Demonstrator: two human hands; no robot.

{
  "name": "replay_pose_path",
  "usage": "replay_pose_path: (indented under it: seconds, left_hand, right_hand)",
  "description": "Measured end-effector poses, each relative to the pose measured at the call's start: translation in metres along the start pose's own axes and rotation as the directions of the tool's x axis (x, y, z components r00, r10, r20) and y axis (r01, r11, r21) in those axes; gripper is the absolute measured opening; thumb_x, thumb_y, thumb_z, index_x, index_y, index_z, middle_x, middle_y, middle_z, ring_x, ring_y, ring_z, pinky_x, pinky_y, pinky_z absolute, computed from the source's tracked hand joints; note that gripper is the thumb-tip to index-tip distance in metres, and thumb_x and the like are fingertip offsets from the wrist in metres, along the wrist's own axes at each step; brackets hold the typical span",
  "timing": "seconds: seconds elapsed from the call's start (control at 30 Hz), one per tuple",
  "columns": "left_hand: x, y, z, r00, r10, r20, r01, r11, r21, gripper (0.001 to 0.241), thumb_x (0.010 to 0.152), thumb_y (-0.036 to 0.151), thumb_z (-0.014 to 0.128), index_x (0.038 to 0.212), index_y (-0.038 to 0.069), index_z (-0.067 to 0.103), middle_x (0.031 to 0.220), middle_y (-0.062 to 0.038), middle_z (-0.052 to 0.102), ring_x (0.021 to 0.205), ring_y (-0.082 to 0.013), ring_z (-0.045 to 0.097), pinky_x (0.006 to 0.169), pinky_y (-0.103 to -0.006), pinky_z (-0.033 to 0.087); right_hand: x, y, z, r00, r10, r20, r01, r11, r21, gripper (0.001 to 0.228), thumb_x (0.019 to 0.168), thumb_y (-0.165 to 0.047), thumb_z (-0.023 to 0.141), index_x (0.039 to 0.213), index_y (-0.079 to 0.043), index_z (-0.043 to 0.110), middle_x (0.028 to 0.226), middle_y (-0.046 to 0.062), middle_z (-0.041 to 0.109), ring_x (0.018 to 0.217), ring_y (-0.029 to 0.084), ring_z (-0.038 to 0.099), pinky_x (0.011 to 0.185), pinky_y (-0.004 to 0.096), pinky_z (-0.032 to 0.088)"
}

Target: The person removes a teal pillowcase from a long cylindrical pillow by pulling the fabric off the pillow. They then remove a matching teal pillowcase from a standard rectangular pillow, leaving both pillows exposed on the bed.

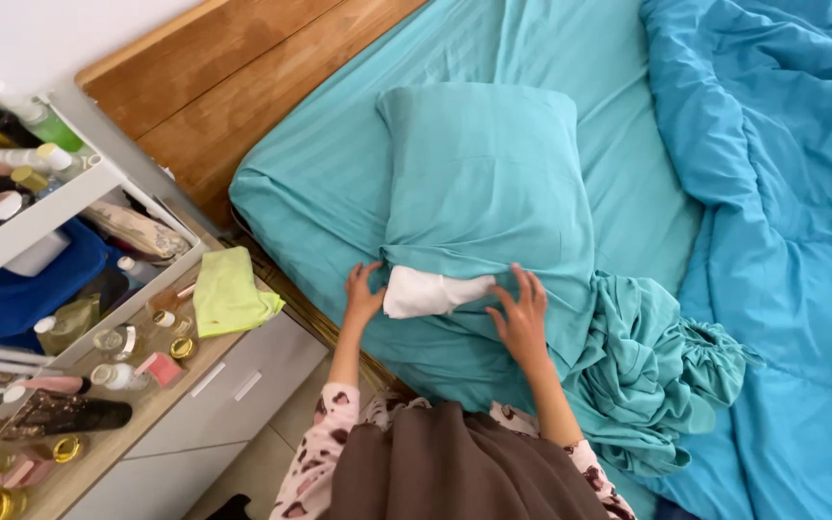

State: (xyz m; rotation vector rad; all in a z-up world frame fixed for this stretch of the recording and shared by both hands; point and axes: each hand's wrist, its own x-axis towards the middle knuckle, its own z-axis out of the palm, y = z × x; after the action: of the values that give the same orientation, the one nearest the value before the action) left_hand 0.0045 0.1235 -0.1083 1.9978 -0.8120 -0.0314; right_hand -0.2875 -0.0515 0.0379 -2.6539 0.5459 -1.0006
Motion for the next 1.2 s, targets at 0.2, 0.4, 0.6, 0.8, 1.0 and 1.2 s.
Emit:
replay_pose_path:
  seconds: [0.2,0.4,0.6,0.8,1.0,1.2]
  left_hand:
    - [-0.027,0.165,-0.052,0.985,0.133,-0.107,-0.148,0.978,-0.146,0.011,0.091,0.008,0.072,0.102,0.009,0.072,0.105,-0.006,0.071,0.105,-0.0280,0.065,0.094,-0.0407,0.050]
    - [-0.027,0.216,0.028,0.746,0.608,0.271,-0.626,0.780,-0.026,0.031,0.083,0.017,0.075,0.114,0.009,0.073,0.119,-0.009,0.067,0.114,-0.0282,0.061,0.098,-0.0441,0.045]
    - [-0.002,0.216,0.062,0.619,0.744,0.250,-0.785,0.589,0.191,0.050,0.076,0.023,0.076,0.125,0.012,0.072,0.132,-0.005,0.060,0.124,-0.0251,0.054,0.105,-0.0421,0.043]
    - [0.010,0.188,0.068,0.626,0.724,0.291,-0.774,0.621,0.119,0.017,0.087,0.028,0.076,0.095,0.014,0.071,0.096,-0.001,0.063,0.100,-0.0219,0.060,0.090,-0.0408,0.045]
    - [0.001,0.206,0.005,0.643,0.762,0.074,-0.765,0.637,0.095,0.012,0.090,0.025,0.076,0.095,0.015,0.072,0.087,0.002,0.060,0.089,-0.0186,0.059,0.084,-0.0388,0.039]
    - [-0.007,0.216,-0.062,0.738,0.660,-0.139,-0.631,0.748,0.204,0.014,0.088,0.021,0.081,0.098,0.017,0.073,0.087,0.006,0.063,0.085,-0.0140,0.060,0.086,-0.0379,0.034]
  right_hand:
    - [-0.015,0.042,0.003,0.983,0.178,-0.035,-0.182,0.959,-0.216,0.054,0.076,-0.014,0.081,0.128,-0.016,0.069,0.162,0.029,0.025,0.141,0.052,0.032,0.116,0.061,0.028]
    - [-0.029,0.070,-0.004,0.979,0.193,0.070,-0.180,0.971,-0.156,0.060,0.075,0.002,0.071,0.132,-0.018,0.068,0.164,0.024,0.027,0.140,0.048,0.035,0.118,0.057,0.031]
    - [-0.020,0.059,-0.045,0.963,0.210,0.167,-0.172,0.961,-0.217,0.095,0.060,0.023,0.055,0.136,-0.034,0.069,0.168,0.019,0.019,0.145,0.045,0.030,0.121,0.050,0.033]
    - [-0.017,0.074,-0.015,0.982,0.054,0.179,-0.014,0.976,-0.216,0.085,0.061,0.018,0.059,0.129,-0.031,0.072,0.165,0.019,0.020,0.148,0.048,0.023,0.124,0.058,0.022]
    - [-0.011,0.060,-0.028,0.964,-0.059,0.258,0.102,0.983,-0.154,0.028,0.070,0.004,0.068,0.089,-0.014,0.076,0.165,0.014,0.025,0.151,0.046,0.020,0.124,0.059,0.020]
    - [-0.006,0.039,-0.101,0.961,-0.171,0.219,0.165,0.985,0.049,0.019,0.070,0.002,0.068,0.084,-0.009,0.074,0.153,0.010,0.051,0.141,0.035,0.047,0.116,0.048,0.039]
